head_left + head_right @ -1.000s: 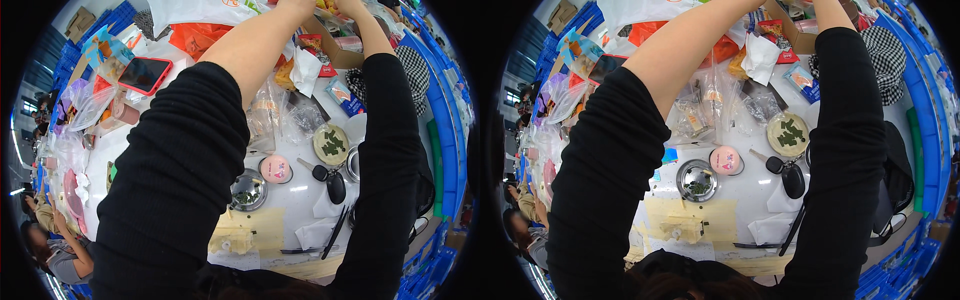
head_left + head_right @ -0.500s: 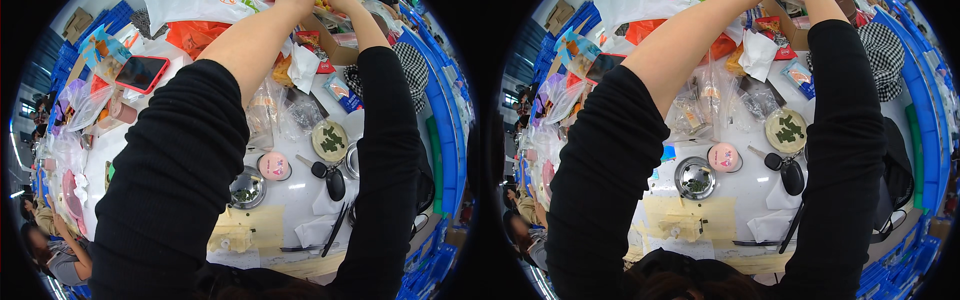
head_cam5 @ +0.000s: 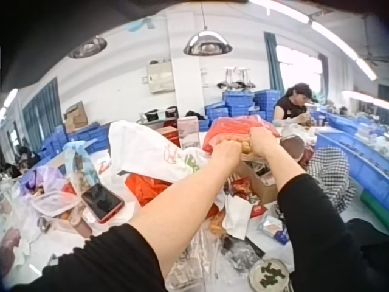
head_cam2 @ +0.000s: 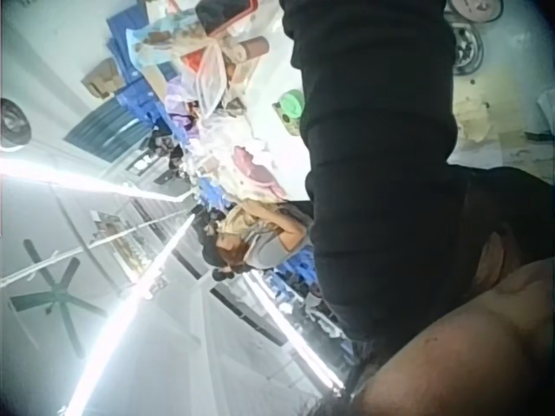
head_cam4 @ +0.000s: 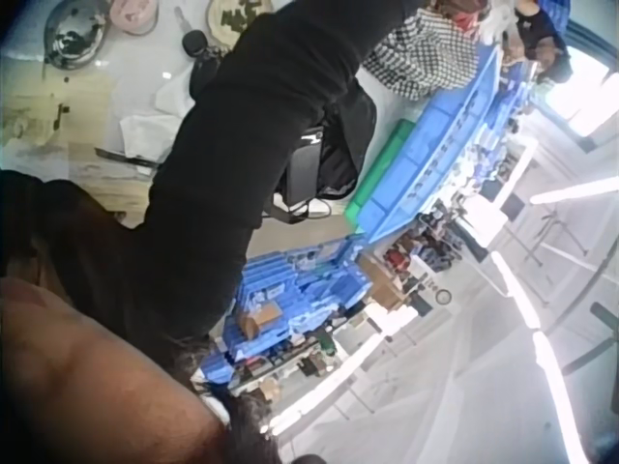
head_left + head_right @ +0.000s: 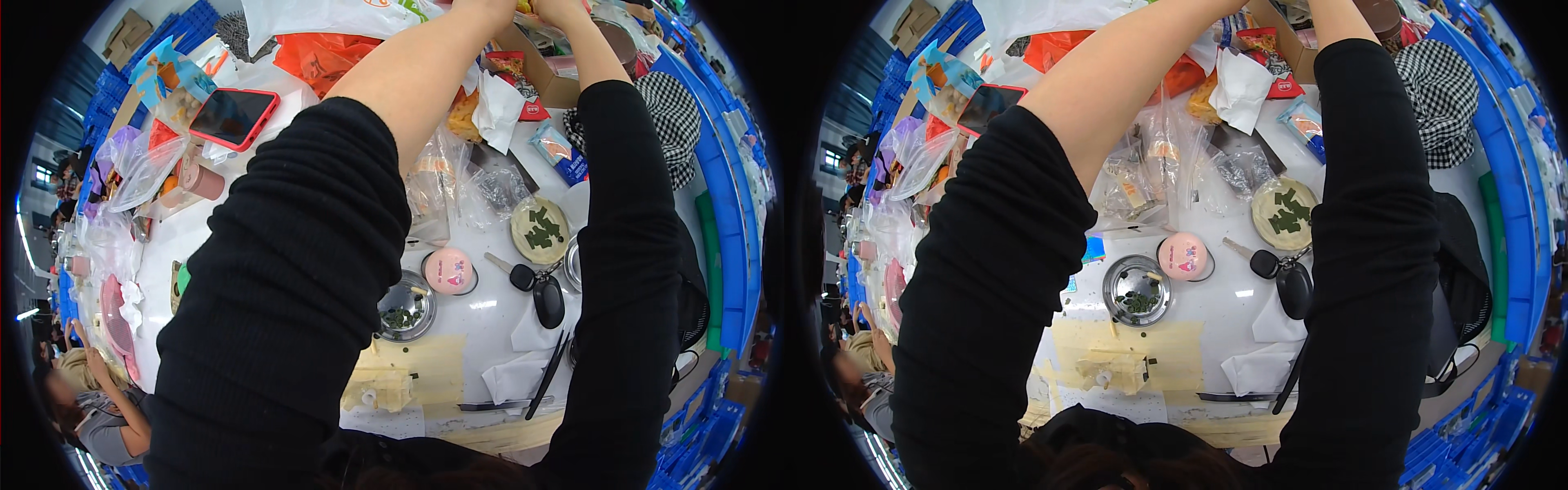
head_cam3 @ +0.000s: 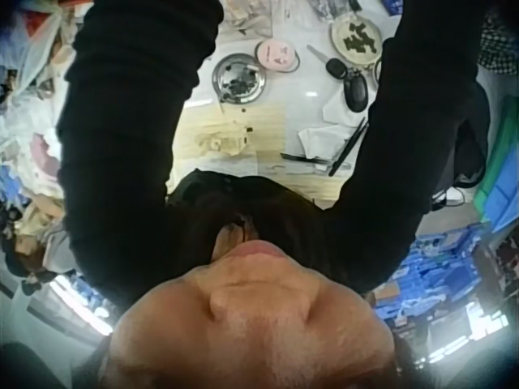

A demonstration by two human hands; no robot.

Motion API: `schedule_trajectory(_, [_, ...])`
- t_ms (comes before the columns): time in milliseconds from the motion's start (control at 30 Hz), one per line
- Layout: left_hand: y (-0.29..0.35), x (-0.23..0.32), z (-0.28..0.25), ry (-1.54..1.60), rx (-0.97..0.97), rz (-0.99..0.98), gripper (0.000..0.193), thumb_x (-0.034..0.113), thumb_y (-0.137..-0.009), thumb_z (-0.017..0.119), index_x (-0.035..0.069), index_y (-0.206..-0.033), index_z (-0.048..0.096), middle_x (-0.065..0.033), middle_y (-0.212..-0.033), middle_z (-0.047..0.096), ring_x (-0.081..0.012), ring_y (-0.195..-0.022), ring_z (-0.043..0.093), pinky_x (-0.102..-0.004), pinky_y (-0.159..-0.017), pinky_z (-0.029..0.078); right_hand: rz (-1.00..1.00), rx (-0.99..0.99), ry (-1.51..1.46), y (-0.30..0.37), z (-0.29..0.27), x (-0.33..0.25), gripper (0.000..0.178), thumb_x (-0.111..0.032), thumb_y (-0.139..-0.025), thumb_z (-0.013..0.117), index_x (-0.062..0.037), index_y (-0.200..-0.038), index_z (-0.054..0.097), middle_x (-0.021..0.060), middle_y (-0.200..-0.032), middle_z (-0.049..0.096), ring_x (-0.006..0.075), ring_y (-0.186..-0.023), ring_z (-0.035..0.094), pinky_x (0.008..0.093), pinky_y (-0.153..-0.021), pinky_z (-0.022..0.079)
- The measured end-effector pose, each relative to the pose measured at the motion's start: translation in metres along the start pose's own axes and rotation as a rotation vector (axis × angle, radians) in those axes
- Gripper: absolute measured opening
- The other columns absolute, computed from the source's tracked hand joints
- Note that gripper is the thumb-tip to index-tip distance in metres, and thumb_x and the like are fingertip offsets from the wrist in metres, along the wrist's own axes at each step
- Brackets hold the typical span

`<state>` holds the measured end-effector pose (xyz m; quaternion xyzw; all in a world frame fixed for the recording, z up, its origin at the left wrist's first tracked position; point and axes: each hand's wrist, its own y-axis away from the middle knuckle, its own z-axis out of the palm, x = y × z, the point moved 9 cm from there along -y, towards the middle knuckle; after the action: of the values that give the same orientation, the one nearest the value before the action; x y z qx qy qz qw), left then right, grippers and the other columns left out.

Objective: Apply detail paint to the body of a small toy tank using a brush.

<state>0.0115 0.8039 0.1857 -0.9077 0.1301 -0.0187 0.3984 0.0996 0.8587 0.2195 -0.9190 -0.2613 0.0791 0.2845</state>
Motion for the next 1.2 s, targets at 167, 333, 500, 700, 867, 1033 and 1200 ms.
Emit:
schedule_trajectory(167, [-0.001,-0.004,0.001,-0.017,0.004,-0.031,0.018,0.011,-0.079,0.055,0.003,-0.078,0.072,-0.0187,-0.086,0.07,-0.0312,-0.082,0.07,-0.0404,-0.074,0.055,0.024,0.033,-0.03,0.006,-0.008,-0.001,0.02,-0.018,-0.082,0.059,-0.0013,-0.087,0.069,0.0245,-0.091,0.068,0.0364,-0.09,0.067,0.0458,-0.08,0.053])
schedule_trajectory(333, [0.005,-0.002,0.011,-0.032,-0.26,-0.113,0.022,0.011,-0.086,0.056,0.005,-0.102,0.07,-0.0131,-0.107,0.069,-0.0262,-0.098,0.067,-0.0383,-0.08,0.055,0.075,0.057,-0.054,0.007,-0.002,0.007,0.03,-0.03,-0.082,0.063,-0.0046,-0.096,0.067,0.023,-0.094,0.068,0.0363,-0.093,0.066,0.0473,-0.082,0.052])
schedule_trajectory(500, [0.007,0.02,-0.022,0.016,-0.395,-0.117,0.029,0.005,-0.076,0.063,0.003,-0.105,0.063,-0.0191,-0.107,0.067,-0.033,-0.098,0.066,-0.0425,-0.081,0.054,0.102,0.273,-0.168,-0.002,-0.011,0.049,0.035,-0.036,-0.092,0.056,-0.0026,-0.1,0.064,0.0191,-0.087,0.069,0.0365,-0.089,0.066,0.045,-0.079,0.051])
schedule_trajectory(700, [0.025,0.032,-0.123,0.234,-0.284,0.034,0.051,0.004,-0.082,0.056,0.004,-0.131,0.042,-0.0234,-0.098,0.067,-0.0417,-0.092,0.064,-0.0468,-0.081,0.051,0.396,0.167,-0.614,-0.003,-0.014,0.062,0.036,-0.033,-0.091,0.053,-0.0024,-0.087,0.072,0.0174,-0.079,0.071,0.0279,-0.077,0.069,0.0391,-0.072,0.052])
schedule_trajectory(867, [0.129,0.083,-0.352,0.52,-0.6,-0.041,0.06,0.009,-0.089,0.058,0.007,-0.144,0.032,-0.0195,-0.102,0.067,-0.0326,-0.09,0.066,-0.0398,-0.081,0.053,0.552,0.122,-1.366,0.018,-0.035,0.043,0.04,-0.035,-0.094,0.056,-0.003,-0.072,0.065,0.005,-0.059,0.059,0.0123,-0.045,0.052,0.0254,-0.041,0.039])
schedule_trajectory(1033, [0.277,0.107,-0.518,0.522,-0.878,-0.222,0.054,0.014,-0.08,0.074,0.0,-0.129,0.056,-0.0156,-0.103,0.069,-0.0285,-0.087,0.068,-0.0354,-0.076,0.053,0.662,0.083,-1.714,0.028,-0.1,0.034,0.024,-0.027,-0.096,0.06,-0.0068,-0.084,0.055,0.0012,-0.075,0.055,0.0094,-0.058,0.047,0.0223,-0.043,0.034])
schedule_trajectory(1200, [0.374,0.194,-0.594,0.839,-0.751,-0.276,0.045,0.017,-0.081,0.077,-0.006,-0.117,0.062,-0.0173,-0.107,0.068,-0.0297,-0.09,0.069,-0.0355,-0.08,0.056,0.342,-0.208,-2.138,0.077,-0.154,-0.087,0.026,-0.029,-0.099,0.054,-0.0071,-0.085,0.054,0.0007,-0.075,0.053,0.0108,-0.062,0.047,0.0238,-0.052,0.038])
